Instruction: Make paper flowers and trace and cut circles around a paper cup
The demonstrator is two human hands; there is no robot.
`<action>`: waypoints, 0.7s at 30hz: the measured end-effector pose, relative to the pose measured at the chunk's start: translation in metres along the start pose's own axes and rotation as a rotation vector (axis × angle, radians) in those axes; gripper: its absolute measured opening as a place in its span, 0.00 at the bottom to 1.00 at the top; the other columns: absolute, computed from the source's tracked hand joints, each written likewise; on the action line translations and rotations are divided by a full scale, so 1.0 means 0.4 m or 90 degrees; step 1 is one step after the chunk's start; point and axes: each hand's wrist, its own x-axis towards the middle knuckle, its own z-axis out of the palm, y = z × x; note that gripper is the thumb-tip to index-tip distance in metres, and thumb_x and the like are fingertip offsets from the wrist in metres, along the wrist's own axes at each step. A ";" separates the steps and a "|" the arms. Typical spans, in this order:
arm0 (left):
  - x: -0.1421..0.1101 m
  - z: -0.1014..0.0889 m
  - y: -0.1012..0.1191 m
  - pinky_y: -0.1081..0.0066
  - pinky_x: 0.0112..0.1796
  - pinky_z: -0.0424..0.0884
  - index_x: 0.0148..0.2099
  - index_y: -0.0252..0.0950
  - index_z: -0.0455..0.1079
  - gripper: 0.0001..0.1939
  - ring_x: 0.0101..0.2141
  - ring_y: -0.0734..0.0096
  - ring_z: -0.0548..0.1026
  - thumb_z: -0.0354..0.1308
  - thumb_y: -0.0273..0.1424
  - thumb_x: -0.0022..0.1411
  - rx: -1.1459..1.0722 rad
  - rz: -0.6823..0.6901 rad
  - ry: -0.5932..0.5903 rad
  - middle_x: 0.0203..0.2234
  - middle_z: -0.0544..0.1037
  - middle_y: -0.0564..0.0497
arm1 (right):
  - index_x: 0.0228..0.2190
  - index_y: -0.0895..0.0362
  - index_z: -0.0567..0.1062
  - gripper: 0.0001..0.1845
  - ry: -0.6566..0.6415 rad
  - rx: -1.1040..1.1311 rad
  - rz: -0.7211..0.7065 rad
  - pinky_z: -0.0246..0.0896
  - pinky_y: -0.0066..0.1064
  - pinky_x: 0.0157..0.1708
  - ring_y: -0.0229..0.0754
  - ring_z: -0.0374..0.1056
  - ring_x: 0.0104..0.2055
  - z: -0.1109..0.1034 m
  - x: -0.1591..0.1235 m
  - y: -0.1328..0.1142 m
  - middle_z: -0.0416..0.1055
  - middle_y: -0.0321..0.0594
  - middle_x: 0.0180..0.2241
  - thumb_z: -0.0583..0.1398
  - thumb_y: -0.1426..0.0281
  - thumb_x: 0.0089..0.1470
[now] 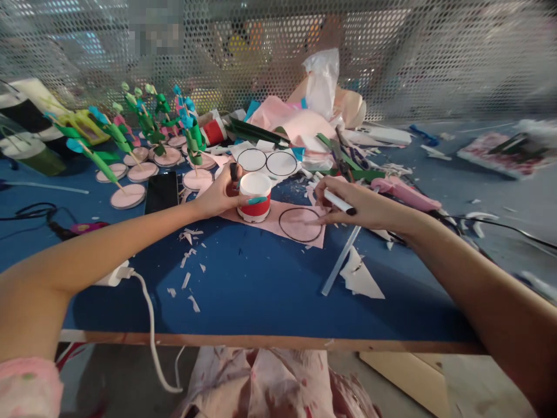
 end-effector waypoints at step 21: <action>-0.006 0.033 0.025 0.49 0.44 0.71 0.43 0.40 0.46 0.39 0.50 0.47 0.71 0.70 0.36 0.37 -0.023 -0.182 -0.136 0.46 0.68 0.40 | 0.33 0.54 0.65 0.05 0.437 -0.170 -0.177 0.66 0.37 0.35 0.44 0.72 0.34 0.094 -0.005 -0.057 0.73 0.42 0.31 0.58 0.71 0.55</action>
